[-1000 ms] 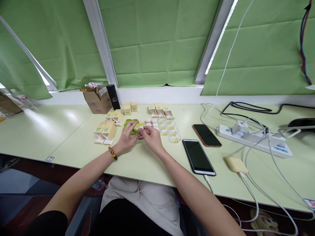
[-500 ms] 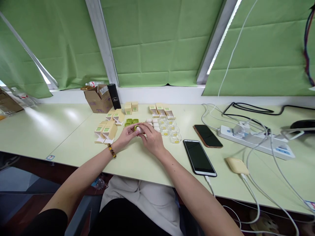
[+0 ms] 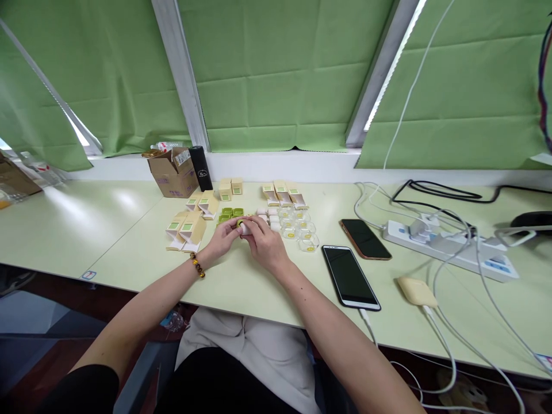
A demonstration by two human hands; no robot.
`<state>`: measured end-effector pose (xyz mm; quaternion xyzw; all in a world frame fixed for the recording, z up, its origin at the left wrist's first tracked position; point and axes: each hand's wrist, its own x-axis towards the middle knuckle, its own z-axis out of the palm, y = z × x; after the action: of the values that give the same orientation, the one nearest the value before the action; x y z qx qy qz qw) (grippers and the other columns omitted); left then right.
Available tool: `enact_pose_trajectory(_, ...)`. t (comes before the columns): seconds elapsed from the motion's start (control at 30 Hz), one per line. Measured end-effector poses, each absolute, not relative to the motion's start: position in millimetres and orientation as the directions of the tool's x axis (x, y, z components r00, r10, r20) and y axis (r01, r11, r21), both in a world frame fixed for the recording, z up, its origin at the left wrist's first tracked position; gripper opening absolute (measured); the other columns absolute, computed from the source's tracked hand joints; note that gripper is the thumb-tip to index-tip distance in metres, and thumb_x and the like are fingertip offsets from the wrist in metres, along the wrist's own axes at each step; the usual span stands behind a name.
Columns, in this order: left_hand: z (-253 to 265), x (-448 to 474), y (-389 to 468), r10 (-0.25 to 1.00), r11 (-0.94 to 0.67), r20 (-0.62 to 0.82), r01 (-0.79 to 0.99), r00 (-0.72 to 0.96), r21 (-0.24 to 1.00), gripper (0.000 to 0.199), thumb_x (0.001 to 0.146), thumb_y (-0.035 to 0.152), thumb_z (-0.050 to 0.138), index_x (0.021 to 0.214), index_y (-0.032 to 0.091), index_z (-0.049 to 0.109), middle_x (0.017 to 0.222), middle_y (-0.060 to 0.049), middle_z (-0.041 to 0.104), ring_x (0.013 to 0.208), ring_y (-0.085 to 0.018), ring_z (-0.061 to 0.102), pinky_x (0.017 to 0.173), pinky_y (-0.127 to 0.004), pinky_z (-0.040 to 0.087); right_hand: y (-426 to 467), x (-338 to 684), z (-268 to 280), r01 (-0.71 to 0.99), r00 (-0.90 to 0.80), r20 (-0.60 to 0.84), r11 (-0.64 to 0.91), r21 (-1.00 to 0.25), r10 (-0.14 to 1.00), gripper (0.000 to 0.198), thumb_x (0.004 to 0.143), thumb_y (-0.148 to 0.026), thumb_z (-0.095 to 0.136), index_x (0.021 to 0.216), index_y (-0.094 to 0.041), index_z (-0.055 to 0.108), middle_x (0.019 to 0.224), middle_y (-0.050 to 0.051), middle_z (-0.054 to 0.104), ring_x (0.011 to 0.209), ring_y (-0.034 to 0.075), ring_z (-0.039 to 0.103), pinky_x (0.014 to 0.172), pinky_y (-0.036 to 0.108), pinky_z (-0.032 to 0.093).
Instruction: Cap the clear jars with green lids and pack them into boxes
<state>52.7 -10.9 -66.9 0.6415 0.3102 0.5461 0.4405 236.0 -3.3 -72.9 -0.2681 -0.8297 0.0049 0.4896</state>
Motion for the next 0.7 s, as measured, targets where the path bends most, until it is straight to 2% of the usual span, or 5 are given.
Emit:
enact_pose_trajectory(0.13, -68.1, 58.3, -12.0, 0.868, -0.473, 0.473, -0.038, 0.153, 0.880, 0.059, 0.093, 0.060, 0.073, 0.129, 0.014, 0.071, 0.127, -0.016, 0.073, 0.118, -0.027, 0.068, 0.106, -0.040, 0.054, -2.9, 232.8, -73.9, 0.445, -0.368, 0.840, 0.868, -0.218, 0.400, 0.036, 0.106, -0.020, 0.051, 0.140, -0.023, 0.061, 0.132, 0.017, 0.069, 0.124, 0.029, 0.071, 0.089, 0.043, 0.069)
enact_pose_trajectory(0.33, -67.1, 61.6, -16.9, 0.848, -0.525, 0.520, 0.018, 0.102, 0.851, 0.058, 0.095, 0.061, 0.069, 0.130, 0.015, 0.069, 0.134, -0.017, 0.071, 0.126, -0.028, 0.066, 0.114, -0.042, 0.050, -3.3, 231.4, -73.2, 0.454, -0.350, 0.867, 0.874, -0.174, 0.355, 0.036, 0.106, -0.019, 0.051, 0.141, -0.022, 0.060, 0.128, 0.018, 0.070, 0.117, 0.029, 0.073, 0.079, 0.039, 0.070)
enact_pose_trajectory(0.43, -66.8, 60.7, -19.2, 0.851, -0.502, 0.499, -0.026, 0.164, 0.864, 0.058, 0.097, 0.059, 0.069, 0.135, 0.015, 0.066, 0.138, -0.017, 0.068, 0.130, -0.028, 0.064, 0.115, -0.042, 0.049, -2.1, 232.8, -74.1, 0.451, -0.342, 0.869, 0.874, -0.184, 0.359, 0.038, 0.105, -0.020, 0.053, 0.143, -0.022, 0.059, 0.131, 0.018, 0.070, 0.122, 0.030, 0.071, 0.088, 0.042, 0.070)
enact_pose_trajectory(0.53, -68.3, 60.8, -18.7, 0.854, -0.471, 0.474, -0.067, 0.214, 0.880, 0.066, 0.091, 0.058, 0.078, 0.139, 0.015, 0.062, 0.142, -0.018, 0.065, 0.133, -0.030, 0.062, 0.116, -0.042, 0.048, 0.0, 234.0, -76.8, 0.464, -0.359, 0.859, 0.868, -0.176, 0.365, 0.041, 0.105, -0.017, 0.049, 0.145, -0.022, 0.058, 0.133, 0.018, 0.069, 0.125, 0.030, 0.070, 0.096, 0.047, 0.068)
enact_pose_trajectory(0.7, -72.0, 60.2, -12.1, 0.888, -0.435, 0.431, -0.009, 0.158, 0.900, 0.062, 0.088, 0.060, 0.079, 0.129, 0.015, 0.067, 0.130, -0.016, 0.071, 0.123, -0.028, 0.064, 0.112, -0.042, 0.049, -0.3, 233.2, -78.5, 0.446, -0.394, 0.830, 0.872, -0.203, 0.395, 0.048, 0.104, -0.017, 0.049, 0.152, -0.021, 0.053, 0.134, 0.019, 0.067, 0.127, 0.031, 0.067, 0.098, 0.048, 0.067)
